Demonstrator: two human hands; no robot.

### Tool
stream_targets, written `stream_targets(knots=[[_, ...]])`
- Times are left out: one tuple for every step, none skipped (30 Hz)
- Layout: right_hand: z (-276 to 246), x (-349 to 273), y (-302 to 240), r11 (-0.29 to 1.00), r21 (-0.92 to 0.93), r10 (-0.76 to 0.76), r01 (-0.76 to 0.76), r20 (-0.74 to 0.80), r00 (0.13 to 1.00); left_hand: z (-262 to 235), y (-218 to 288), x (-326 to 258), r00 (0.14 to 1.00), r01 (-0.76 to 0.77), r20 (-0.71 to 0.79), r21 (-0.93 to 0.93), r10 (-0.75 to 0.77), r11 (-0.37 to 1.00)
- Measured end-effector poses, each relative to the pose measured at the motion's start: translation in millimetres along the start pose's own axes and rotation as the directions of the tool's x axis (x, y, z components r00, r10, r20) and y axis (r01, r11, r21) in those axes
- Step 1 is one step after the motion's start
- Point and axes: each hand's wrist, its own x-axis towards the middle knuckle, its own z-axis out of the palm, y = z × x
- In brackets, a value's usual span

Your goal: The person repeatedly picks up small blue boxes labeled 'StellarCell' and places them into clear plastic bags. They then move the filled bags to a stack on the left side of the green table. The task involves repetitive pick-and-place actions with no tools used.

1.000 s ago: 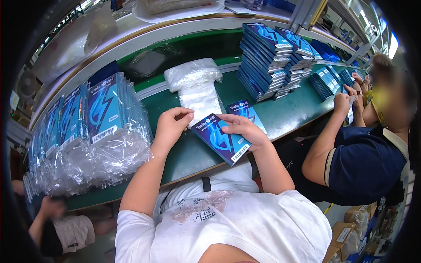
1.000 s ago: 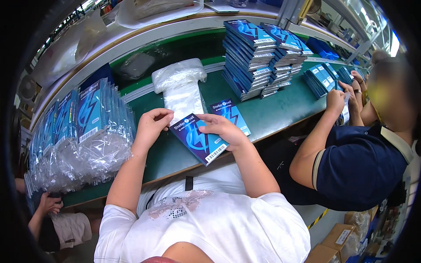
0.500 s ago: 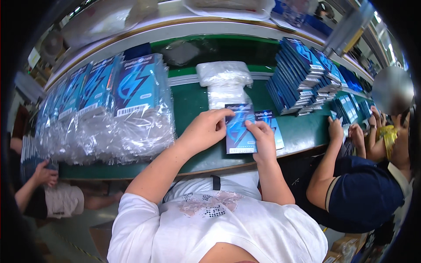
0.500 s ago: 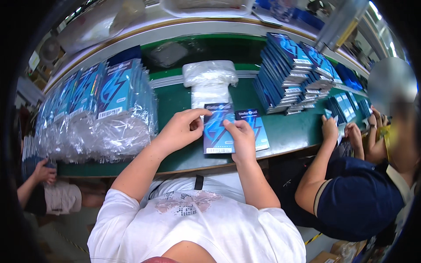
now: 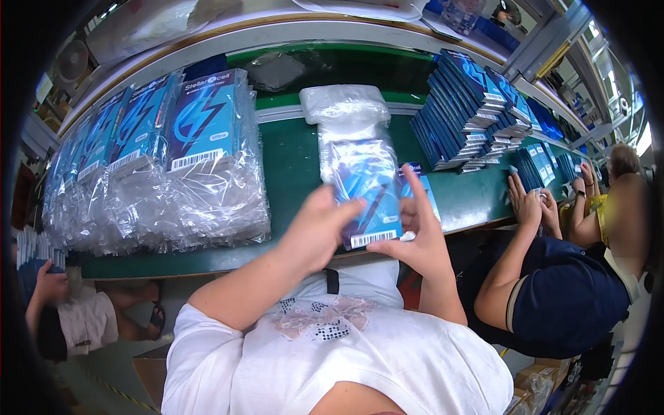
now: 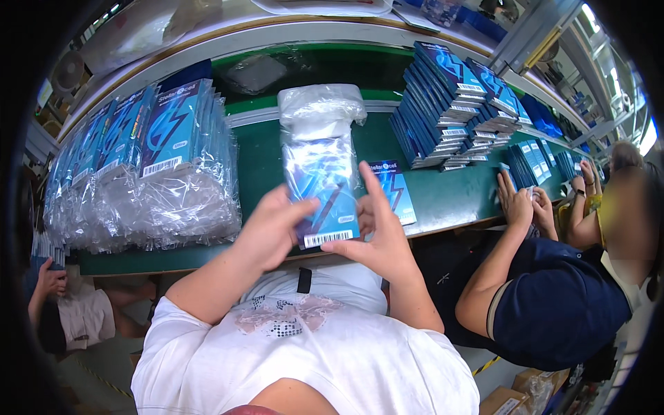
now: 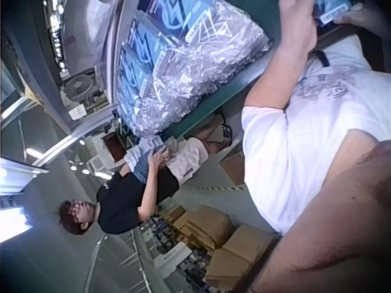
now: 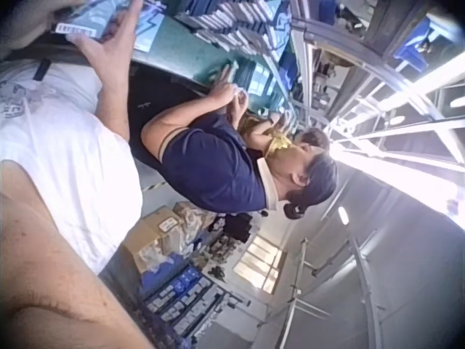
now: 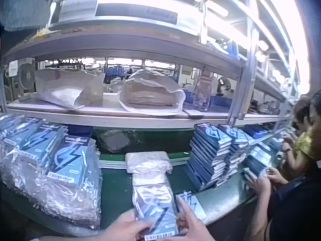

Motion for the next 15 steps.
stream_targets(knots=[[2,3,0,0.989,0.001,-0.149,0.150,-0.108,0.983,8,-8,-6,0.996,0.052,0.071,0.013,-0.053,0.999],[2,4,-1,0.933,-0.241,-0.318,0.268,-0.200,0.927,13,-8,-13,0.969,0.181,0.182,-0.060,-0.168,0.982],[0,-1,3,0.871,-0.347,-0.452,0.347,-0.290,0.844,13,-7,-16,0.950,0.222,0.215,0.049,-0.228,0.974],[-3,-7,7,0.793,-0.456,-0.579,0.405,-0.355,0.734,12,-6,-17,0.927,0.255,0.240,0.158,-0.288,0.954],[-6,-8,5,0.758,-0.433,-0.642,0.488,-0.365,0.674,13,-4,-17,0.937,0.228,0.222,0.202,-0.272,0.952],[-6,-8,4,0.716,-0.401,-0.697,0.571,-0.380,0.608,12,-1,-16,0.948,0.201,0.194,0.250,-0.252,0.947],[-4,-8,1,0.665,-0.367,-0.744,0.650,-0.397,0.537,11,3,-15,0.959,0.174,0.165,0.297,-0.230,0.939],[-1,-7,-5,0.683,-0.338,-0.729,0.647,-0.282,0.623,12,7,-13,0.939,0.219,0.222,0.198,-0.261,0.955],[4,-5,-13,0.699,-0.309,-0.706,0.645,-0.160,0.690,15,11,-10,0.918,0.263,0.281,0.104,-0.282,0.959],[9,-3,-21,0.715,-0.283,-0.673,0.639,-0.031,0.739,18,15,-10,0.893,0.309,0.341,0.011,-0.294,0.951],[17,1,-25,0.684,-0.256,-0.691,0.683,0.073,0.719,22,24,-17,0.898,0.370,0.272,-0.037,-0.347,0.928],[25,6,-29,0.651,-0.231,-0.703,0.723,0.175,0.689,21,27,-21,0.947,0.273,0.184,-0.029,-0.263,0.962],[30,10,-34,0.621,-0.210,-0.706,0.755,0.269,0.655,20,29,-24,0.979,0.181,0.103,-0.012,-0.179,0.983],[35,14,-40,0.618,-0.138,-0.735,0.774,0.249,0.631,18,33,-26,0.996,0.089,0.024,0.013,-0.089,0.996],[39,17,-45,0.612,-0.065,-0.760,0.788,0.225,0.609,18,41,-31,0.985,-0.166,0.057,0.101,0.161,0.981]])
